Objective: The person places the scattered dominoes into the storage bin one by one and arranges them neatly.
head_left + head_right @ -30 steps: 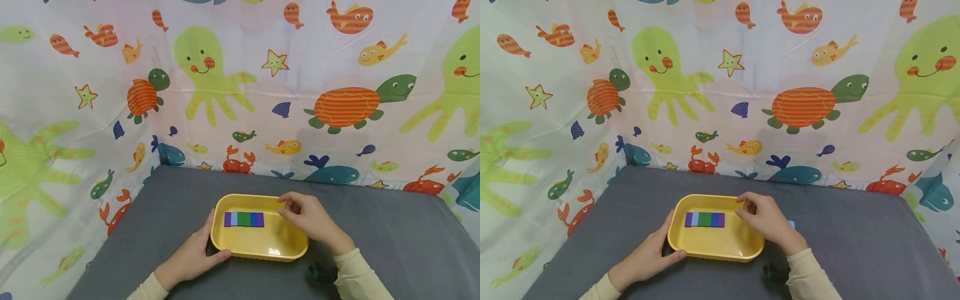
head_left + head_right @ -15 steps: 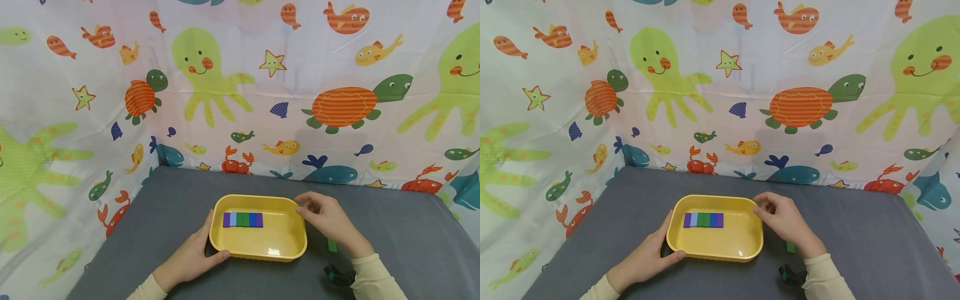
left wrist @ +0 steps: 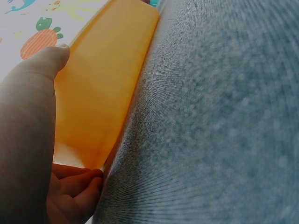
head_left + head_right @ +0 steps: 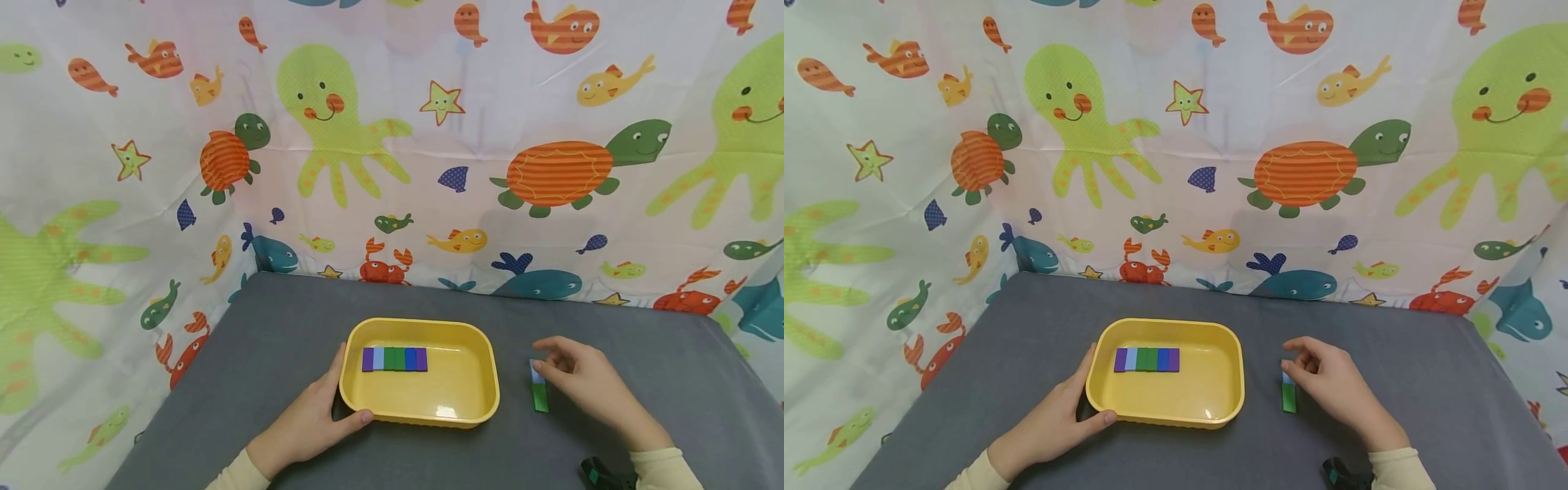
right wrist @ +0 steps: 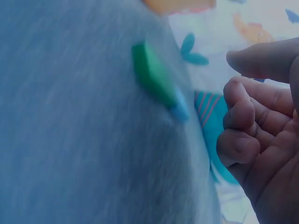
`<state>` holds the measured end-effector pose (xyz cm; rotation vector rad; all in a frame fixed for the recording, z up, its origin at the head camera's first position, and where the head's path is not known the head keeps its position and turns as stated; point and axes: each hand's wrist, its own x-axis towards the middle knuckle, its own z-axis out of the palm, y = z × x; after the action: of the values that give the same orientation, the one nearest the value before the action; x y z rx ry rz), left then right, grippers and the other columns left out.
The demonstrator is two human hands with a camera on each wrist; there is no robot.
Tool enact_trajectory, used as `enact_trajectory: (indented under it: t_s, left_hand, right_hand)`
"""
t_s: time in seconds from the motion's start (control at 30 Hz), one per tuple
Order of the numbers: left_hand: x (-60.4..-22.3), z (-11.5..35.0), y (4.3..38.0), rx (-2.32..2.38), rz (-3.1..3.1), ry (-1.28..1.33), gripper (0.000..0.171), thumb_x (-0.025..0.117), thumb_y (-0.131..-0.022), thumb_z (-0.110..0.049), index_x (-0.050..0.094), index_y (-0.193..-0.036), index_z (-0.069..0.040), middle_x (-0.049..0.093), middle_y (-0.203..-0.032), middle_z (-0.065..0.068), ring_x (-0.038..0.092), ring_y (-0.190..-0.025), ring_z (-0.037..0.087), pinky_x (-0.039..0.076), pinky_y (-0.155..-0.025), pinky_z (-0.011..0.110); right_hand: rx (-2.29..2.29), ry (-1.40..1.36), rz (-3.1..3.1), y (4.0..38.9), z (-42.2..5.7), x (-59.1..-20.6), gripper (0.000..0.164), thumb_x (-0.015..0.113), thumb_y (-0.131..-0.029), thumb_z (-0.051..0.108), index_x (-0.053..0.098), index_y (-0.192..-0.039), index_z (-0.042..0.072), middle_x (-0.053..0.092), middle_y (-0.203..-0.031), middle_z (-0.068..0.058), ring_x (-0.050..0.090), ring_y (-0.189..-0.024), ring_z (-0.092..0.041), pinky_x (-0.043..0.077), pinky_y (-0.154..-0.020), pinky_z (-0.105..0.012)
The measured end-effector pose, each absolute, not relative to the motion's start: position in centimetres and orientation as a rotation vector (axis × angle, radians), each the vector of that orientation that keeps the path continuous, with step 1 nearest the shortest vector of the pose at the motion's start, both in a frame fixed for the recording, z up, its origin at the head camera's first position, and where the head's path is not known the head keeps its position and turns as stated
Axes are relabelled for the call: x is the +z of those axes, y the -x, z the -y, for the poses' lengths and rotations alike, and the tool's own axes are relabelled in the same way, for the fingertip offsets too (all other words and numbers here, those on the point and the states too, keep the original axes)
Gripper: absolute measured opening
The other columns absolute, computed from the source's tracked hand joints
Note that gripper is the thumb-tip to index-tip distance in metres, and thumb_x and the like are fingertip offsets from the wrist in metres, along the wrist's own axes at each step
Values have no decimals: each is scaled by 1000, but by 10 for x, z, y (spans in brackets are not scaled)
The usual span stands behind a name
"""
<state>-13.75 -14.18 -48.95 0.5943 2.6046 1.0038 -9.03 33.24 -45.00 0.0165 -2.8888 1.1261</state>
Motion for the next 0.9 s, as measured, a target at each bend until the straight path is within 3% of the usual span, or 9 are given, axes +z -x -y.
enact_trajectory:
  t_s: [0.47,0.9]
  left_hand:
    - [-486,140,138,992,-2590,-574,125,72,-92,-77,-1,-177,-24,25,-180,3,37,-160,29,40,-121,60]
    - [-486,140,137,992,-2591,-550,125,72,-91,-78,-2,-177,-26,25,-180,2,37,-160,30,40,-121,61]
  right_hand:
    - [1077,14,2978,83,-348,-469,37,79,-104,29,72,-131,6,65,-84,4,56,-67,-11,46,-58,-28]
    - [1045,23,2985,86,-344,-475,34,80,-103,24,73,-130,4,65,-83,4,56,-66,-11,47,-58,-28]
